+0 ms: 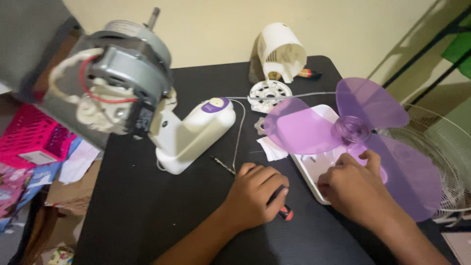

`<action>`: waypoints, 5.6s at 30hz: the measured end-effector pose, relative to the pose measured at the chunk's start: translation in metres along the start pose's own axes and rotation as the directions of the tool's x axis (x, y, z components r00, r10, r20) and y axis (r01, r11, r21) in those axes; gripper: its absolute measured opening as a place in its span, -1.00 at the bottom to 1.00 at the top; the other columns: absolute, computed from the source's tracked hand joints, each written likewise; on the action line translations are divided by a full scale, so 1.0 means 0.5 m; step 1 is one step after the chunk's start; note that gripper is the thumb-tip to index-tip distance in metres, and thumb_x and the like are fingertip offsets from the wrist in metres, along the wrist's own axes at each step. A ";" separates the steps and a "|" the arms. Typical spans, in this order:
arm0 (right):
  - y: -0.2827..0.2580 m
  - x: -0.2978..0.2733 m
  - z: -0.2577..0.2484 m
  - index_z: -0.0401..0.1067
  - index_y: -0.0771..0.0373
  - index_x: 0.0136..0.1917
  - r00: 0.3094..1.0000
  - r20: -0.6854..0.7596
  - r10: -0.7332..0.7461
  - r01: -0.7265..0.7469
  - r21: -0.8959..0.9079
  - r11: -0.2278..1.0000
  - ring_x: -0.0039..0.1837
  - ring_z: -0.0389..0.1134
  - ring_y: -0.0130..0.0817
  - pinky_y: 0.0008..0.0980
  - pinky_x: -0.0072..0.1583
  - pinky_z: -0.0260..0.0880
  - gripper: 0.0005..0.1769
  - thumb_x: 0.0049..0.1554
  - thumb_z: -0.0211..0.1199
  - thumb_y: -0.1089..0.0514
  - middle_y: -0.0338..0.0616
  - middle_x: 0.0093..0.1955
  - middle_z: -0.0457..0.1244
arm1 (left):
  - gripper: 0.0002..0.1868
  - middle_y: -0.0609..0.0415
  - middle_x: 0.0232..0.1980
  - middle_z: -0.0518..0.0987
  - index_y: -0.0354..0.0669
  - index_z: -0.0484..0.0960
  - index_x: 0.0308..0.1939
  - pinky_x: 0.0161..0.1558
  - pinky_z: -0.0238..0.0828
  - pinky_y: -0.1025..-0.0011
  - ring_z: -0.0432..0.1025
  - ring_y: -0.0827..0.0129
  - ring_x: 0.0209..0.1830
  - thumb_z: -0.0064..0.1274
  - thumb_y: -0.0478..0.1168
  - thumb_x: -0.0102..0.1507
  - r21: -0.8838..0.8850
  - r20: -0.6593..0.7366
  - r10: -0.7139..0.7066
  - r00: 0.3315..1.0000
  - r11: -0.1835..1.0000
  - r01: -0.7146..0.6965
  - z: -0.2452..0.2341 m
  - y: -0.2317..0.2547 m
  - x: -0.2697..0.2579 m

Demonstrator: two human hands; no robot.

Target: The person works on a small electric fan at a table, using a screwdriver to unscrew and remove the motor housing from the fan base, handling the motor, wiring, blade assembly and guard parts. They reposition the motor, manipulate its wires and continue driving screws with the screwdriver.

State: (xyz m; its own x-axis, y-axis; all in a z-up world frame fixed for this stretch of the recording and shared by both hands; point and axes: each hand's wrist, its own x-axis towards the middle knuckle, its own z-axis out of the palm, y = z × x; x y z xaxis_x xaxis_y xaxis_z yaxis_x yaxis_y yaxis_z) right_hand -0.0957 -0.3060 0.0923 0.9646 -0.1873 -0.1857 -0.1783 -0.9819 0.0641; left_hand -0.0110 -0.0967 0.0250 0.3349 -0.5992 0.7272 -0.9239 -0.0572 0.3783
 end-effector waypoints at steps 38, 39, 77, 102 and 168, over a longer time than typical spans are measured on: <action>0.012 0.017 0.005 0.64 0.07 -0.03 0.628 -0.701 -0.339 0.708 0.332 0.624 -0.02 0.34 -0.52 -0.30 0.23 0.11 -0.68 -0.12 0.47 0.12 -0.43 -0.10 0.43 | 0.06 -0.17 0.43 0.16 -0.24 -0.03 0.50 0.34 0.26 0.18 0.13 0.03 0.50 0.16 0.34 0.26 -0.180 -0.543 -0.255 0.800 0.966 0.186 -0.367 -0.133 -0.080; -0.016 0.019 -0.014 0.65 0.09 -0.07 0.616 -0.717 -0.328 0.718 0.339 0.607 -0.03 0.35 -0.50 -0.30 0.21 0.15 -0.73 -0.11 0.44 0.16 -0.43 -0.12 0.45 | 0.12 -0.16 0.48 0.11 -0.22 -0.10 0.53 0.37 0.21 0.19 0.09 0.02 0.53 0.20 0.32 0.23 -0.225 -0.512 -0.260 0.819 0.960 0.165 -0.378 -0.133 -0.064; -0.318 0.108 -0.310 0.62 0.26 0.01 0.411 -0.855 -0.315 0.873 0.269 0.407 -0.12 0.40 -0.53 -0.55 -0.10 0.36 -0.84 0.12 0.41 0.33 -0.15 -0.10 0.44 | 0.10 -0.11 0.38 0.25 -0.21 0.31 0.43 0.31 0.50 0.25 0.46 0.19 0.35 0.47 0.23 -0.01 -0.208 -0.545 -0.276 0.792 0.959 0.191 -0.338 -0.070 0.067; -0.302 0.135 -0.201 0.52 0.48 0.05 0.415 -0.909 0.029 0.892 0.413 0.186 0.07 0.41 -0.41 -0.50 0.13 0.43 -0.85 0.19 0.32 0.52 -0.01 0.01 0.38 | 0.05 -0.10 0.30 0.27 0.04 0.46 0.44 0.25 0.60 0.27 0.46 0.17 0.19 0.44 0.25 -0.08 0.050 -0.620 -0.181 0.764 0.962 0.269 -0.293 -0.024 0.085; -0.304 0.113 -0.247 0.57 0.45 -0.02 0.484 -0.874 -0.048 0.840 0.448 0.307 0.06 0.44 -0.37 -0.42 0.10 0.49 -0.82 0.07 0.42 0.44 -0.02 0.00 0.40 | -0.62 -0.38 0.46 0.24 -0.09 0.68 0.11 0.46 0.23 0.03 0.24 -0.13 0.49 0.26 -0.15 0.21 0.081 -0.595 -0.125 0.794 0.974 0.213 -0.352 0.005 0.093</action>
State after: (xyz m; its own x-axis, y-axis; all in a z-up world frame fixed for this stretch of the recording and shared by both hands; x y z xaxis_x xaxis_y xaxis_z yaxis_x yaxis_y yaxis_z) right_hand 0.0101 -0.1636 0.1932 0.6450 -0.0183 0.7639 0.6683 -0.4713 -0.5755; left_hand 0.0348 0.0157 0.1608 0.4912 0.0061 0.8710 -0.8431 -0.2480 0.4772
